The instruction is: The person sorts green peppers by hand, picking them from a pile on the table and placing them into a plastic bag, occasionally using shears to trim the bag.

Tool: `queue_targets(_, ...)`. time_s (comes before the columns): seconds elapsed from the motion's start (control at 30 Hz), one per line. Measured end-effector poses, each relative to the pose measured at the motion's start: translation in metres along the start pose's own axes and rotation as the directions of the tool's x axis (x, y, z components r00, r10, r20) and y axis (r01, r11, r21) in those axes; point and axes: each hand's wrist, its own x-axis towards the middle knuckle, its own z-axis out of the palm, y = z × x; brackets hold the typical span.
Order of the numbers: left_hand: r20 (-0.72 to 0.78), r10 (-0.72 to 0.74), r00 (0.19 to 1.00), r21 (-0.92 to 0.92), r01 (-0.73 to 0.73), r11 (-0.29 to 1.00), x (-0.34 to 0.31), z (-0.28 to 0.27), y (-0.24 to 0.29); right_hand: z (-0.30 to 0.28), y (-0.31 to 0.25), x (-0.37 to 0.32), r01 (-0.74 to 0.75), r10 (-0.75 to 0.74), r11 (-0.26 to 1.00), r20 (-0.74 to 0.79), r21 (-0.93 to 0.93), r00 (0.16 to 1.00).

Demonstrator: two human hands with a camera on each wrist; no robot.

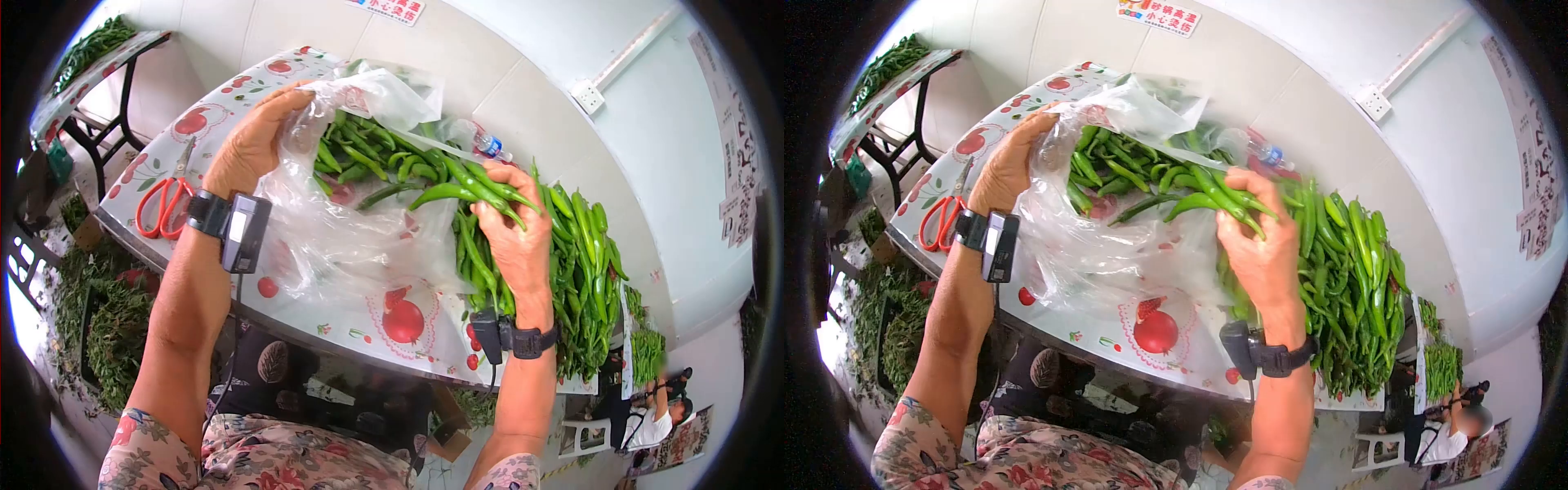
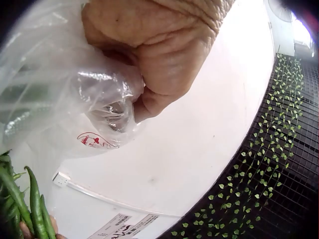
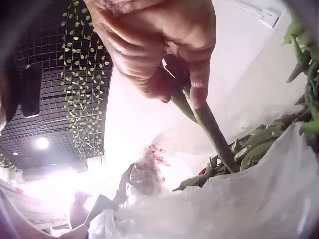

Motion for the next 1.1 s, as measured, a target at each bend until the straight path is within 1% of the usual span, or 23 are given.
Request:
queue_targets(0.1, -0.019, -0.018, 1.0, 0.03, 0.018, 0.999, -0.003, 0.008, 0.001, -0.028, -0.005, -0.014, -0.054, 0.06, 0.995, -0.073, 0.085, 0.996)
queue_targets(0.13, 0.05, -0.009, 0.999, 0.011, 0.009, 1.0, 0.0, 0.006, 0.0, -0.039, -0.011, -0.019, -0.058, 0.064, 0.996, -0.091, 0.074, 0.994)
queue_targets(0.17, 0.051, -0.013, 0.999, 0.031, 0.011, 0.999, 0.001, 0.004, -0.001, -0.05, -0.022, -0.024, -0.078, 0.088, 0.993, -0.111, 0.088, 0.99)
queue_targets(0.23, 0.046, -0.024, 0.999, 0.075, 0.02, 0.997, 0.001, 0.001, -0.001, -0.075, -0.032, -0.035, -0.087, 0.108, 0.989, -0.172, 0.123, 0.979)
queue_targets(0.3, -0.014, -0.035, 0.999, 0.067, 0.035, 0.997, 0.0, 0.006, -0.001, -0.096, -0.031, -0.038, -0.088, 0.118, 0.988, -0.254, 0.127, 0.96)
queue_targets(0.37, -0.061, -0.033, 0.998, 0.094, 0.039, 0.995, -0.003, 0.013, 0.0, -0.102, -0.029, -0.038, -0.074, 0.11, 0.99, -0.316, 0.123, 0.943)
queue_targets(0.4, -0.035, -0.04, 0.999, 0.068, 0.042, 0.997, -0.003, 0.012, -0.001, -0.099, -0.026, -0.033, -0.06, 0.096, 0.991, -0.335, 0.116, 0.937)
queue_targets(0.47, -0.057, -0.026, 0.998, 0.058, 0.029, 0.998, -0.007, 0.016, 0.0, -0.097, -0.021, -0.029, -0.028, 0.073, 0.992, -0.37, 0.126, 0.926)
queue_targets(0.57, -0.073, -0.043, 0.996, 0.059, 0.047, 0.997, -0.009, 0.018, 0.001, -0.073, -0.005, -0.001, -0.101, 0.037, 0.979, -0.334, -0.177, 0.942)
queue_targets(0.6, -0.075, -0.055, 0.996, 0.06, 0.06, 0.996, -0.007, 0.018, 0.002, -0.069, 0.01, 0.007, -0.005, -0.092, 0.953, -0.305, -0.304, 0.948)
queue_targets(0.63, -0.066, -0.042, 0.997, 0.055, 0.046, 0.997, -0.006, 0.016, 0.001, -0.065, 0.026, 0.013, 0.091, -0.215, 0.901, -0.257, -0.423, 0.942)
queue_targets(0.67, -0.059, -0.028, 0.998, 0.05, 0.031, 0.998, -0.005, 0.015, 0.0, -0.057, 0.034, 0.019, 0.241, -0.379, 0.806, -0.159, -0.541, 0.912)
queue_targets(0.7, -0.055, -0.013, 0.998, 0.045, 0.015, 0.999, -0.004, 0.013, 0.001, -0.051, 0.034, 0.016, 0.182, -0.271, 0.826, -0.094, -0.533, 0.958)
queue_targets(0.77, -0.069, 0.005, 0.998, 0.084, 0.0, 0.997, -0.007, 0.017, 0.003, -0.047, 0.051, 0.008, 0.192, -0.164, 0.791, 0.101, -0.58, 0.981)
queue_targets(0.87, -0.106, 0.013, 0.994, 0.128, 0.001, 0.992, -0.01, 0.024, 0.005, -0.046, 0.055, -0.015, 0.238, -0.004, 0.722, 0.34, -0.65, 0.94)
queue_targets(0.97, -0.1, -0.018, 0.995, 0.126, 0.031, 0.991, -0.006, 0.017, 0.002, -0.042, 0.048, -0.026, 0.267, 0.092, 0.667, 0.432, -0.696, 0.897)
queue_targets(1.0, -0.088, -0.029, 0.996, 0.12, 0.039, 0.992, -0.004, 0.014, 0.001, -0.041, 0.049, -0.026, 0.253, 0.156, 0.674, 0.469, -0.694, 0.869)
queue_targets(1.1, -0.015, -0.027, 1.0, 0.088, 0.028, 0.996, -0.001, 0.011, -0.001, -0.042, 0.053, -0.027, 0.287, 0.111, 0.702, 0.498, -0.652, 0.86)
